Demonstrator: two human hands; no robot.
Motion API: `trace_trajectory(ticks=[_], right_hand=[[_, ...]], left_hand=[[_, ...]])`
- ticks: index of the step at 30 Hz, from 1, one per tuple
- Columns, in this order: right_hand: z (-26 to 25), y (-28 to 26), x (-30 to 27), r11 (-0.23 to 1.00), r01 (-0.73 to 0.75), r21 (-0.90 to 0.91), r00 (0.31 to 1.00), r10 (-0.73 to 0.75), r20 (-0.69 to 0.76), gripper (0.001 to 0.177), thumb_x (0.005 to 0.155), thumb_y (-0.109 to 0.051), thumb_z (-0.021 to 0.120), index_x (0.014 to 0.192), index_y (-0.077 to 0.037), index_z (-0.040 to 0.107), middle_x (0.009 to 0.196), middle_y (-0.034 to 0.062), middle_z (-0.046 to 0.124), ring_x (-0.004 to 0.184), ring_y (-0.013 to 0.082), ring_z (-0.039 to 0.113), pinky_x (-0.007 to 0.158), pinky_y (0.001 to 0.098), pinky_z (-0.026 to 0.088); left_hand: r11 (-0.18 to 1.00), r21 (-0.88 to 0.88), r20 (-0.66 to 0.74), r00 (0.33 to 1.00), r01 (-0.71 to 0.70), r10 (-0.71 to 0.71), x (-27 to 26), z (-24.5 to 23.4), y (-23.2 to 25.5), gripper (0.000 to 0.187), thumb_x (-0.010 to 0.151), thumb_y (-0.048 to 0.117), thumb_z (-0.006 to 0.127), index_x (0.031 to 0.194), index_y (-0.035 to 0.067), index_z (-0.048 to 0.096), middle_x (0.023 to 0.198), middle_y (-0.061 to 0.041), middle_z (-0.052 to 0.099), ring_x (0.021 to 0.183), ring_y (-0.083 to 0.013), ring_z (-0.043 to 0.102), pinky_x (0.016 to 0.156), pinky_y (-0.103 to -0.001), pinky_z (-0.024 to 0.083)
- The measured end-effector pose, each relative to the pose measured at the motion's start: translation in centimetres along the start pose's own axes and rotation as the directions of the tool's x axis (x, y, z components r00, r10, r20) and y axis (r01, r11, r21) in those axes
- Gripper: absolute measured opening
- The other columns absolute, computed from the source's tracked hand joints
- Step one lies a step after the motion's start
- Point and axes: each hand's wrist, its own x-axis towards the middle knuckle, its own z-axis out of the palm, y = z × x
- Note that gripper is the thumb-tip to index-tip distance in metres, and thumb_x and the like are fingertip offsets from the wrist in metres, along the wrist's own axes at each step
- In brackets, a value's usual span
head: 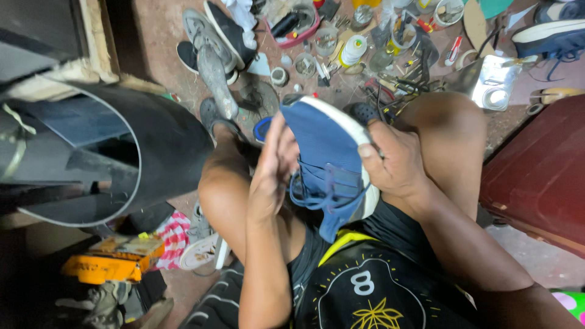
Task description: The person holds a blue sneaker and uses a small metal tool to scrape and clean the sole. They then apply a substance from a small tube to the sole and continue to work on the shoe's surface.
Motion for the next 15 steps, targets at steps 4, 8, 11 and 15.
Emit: trace_trajectory(ticks=[4,8,11,15], right_hand=[[1.3,-0.9,-0.1,0.997,0.009,-0.071,0.99,0.001,0.139,0.022,0.096,-0.025,0.068,0.092,-0.005,0.059,0.078,0.0122,0.058,0.063,0.0328,0.061,0.058,0.0439,0.049],[1.8,-1.6,0.0,0.998,0.044,-0.039,0.98,-0.036,0.197,0.022,0.097,-0.025,0.068,0.1,-0.004,0.061,0.089,0.0115,0.062,0.072,0.0345,0.065,0.062,0.0439,0.051],[1.7,-2.0,0.2,0.996,0.088,-0.012,0.974,-0.084,0.209,0.019,0.099,-0.022,0.065,0.105,-0.004,0.063,0.094,0.0122,0.064,0.076,0.0342,0.066,0.065,0.0428,0.052],[1.9,-2.7,0.1,0.994,0.11,-0.016,0.965,-0.103,0.24,0.017,0.1,-0.02,0.064,0.106,-0.004,0.064,0.097,0.0112,0.067,0.078,0.0317,0.069,0.066,0.0421,0.053]], left_hand=[[0.806,0.582,-0.097,0.974,-0.112,0.206,0.7,0.2,-1.3,0.111,0.077,0.025,0.093,0.162,-0.002,0.026,0.146,-0.018,0.055,0.129,-0.0219,0.062,0.111,-0.033,0.051],[0.683,0.73,-0.202,0.952,-0.011,0.23,0.6,0.1,-1.4,0.088,0.077,0.02,0.086,0.15,-0.004,0.042,0.128,-0.022,0.064,0.113,-0.0222,0.066,0.103,-0.034,0.054],[0.837,0.522,-0.088,0.966,-0.164,0.244,0.9,-1.0,-1.5,0.092,0.081,0.021,0.084,0.155,-0.003,0.036,0.143,-0.02,0.056,0.127,-0.0237,0.06,0.111,-0.037,0.051],[0.891,0.372,-0.005,0.959,-0.262,0.284,0.6,-2.4,-1.7,0.106,0.082,0.027,0.086,0.164,-0.002,0.026,0.154,-0.022,0.049,0.141,-0.0248,0.052,0.12,-0.037,0.044]])
